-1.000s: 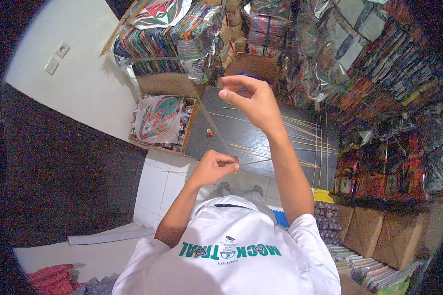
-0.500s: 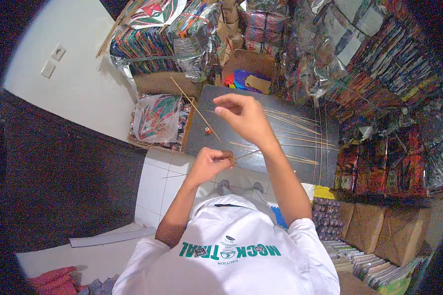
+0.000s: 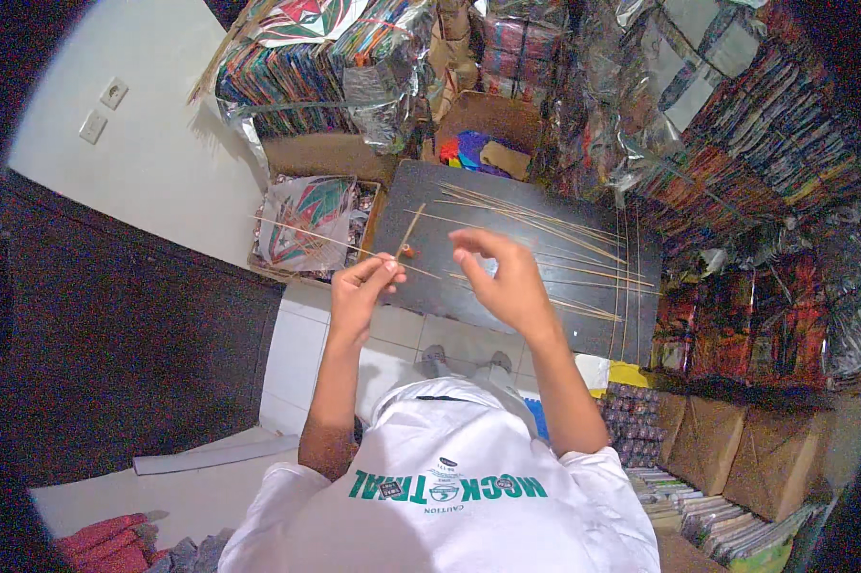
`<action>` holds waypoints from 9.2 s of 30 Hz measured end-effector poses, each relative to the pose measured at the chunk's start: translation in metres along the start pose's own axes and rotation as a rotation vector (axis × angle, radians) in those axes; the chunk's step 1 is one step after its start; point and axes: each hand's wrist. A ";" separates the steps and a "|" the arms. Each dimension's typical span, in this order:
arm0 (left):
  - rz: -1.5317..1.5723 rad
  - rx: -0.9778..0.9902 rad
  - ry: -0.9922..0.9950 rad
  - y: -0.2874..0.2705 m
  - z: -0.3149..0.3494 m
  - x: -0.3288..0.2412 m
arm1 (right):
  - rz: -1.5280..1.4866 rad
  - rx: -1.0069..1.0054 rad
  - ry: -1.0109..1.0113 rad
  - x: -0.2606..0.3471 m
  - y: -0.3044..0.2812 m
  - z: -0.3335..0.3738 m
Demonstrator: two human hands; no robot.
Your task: The person is assembling thin wooden sticks on a dark table. They pick up sticks, align them, and use a small red object to secure them together. The person handles the sticks one by one, creating a bundle or structure.
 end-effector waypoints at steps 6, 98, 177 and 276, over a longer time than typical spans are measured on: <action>0.074 -0.047 0.011 -0.009 -0.004 0.002 | 0.173 0.150 0.152 -0.013 0.007 0.016; -0.036 -0.049 -0.119 -0.022 -0.030 0.001 | -0.294 0.123 0.219 0.014 -0.026 -0.047; 0.212 -0.347 0.139 -0.065 -0.030 -0.051 | 0.058 -0.086 0.245 0.000 -0.057 0.037; -1.272 0.999 0.233 -0.008 -0.001 -0.020 | 0.454 -0.248 -0.265 0.044 -0.100 0.007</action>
Point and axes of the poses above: each hand's wrist, its own z-axis away from the middle knuckle, its own y-axis out of the palm, x = y × z, and after that the axes turned 10 degrees about y, right-handed
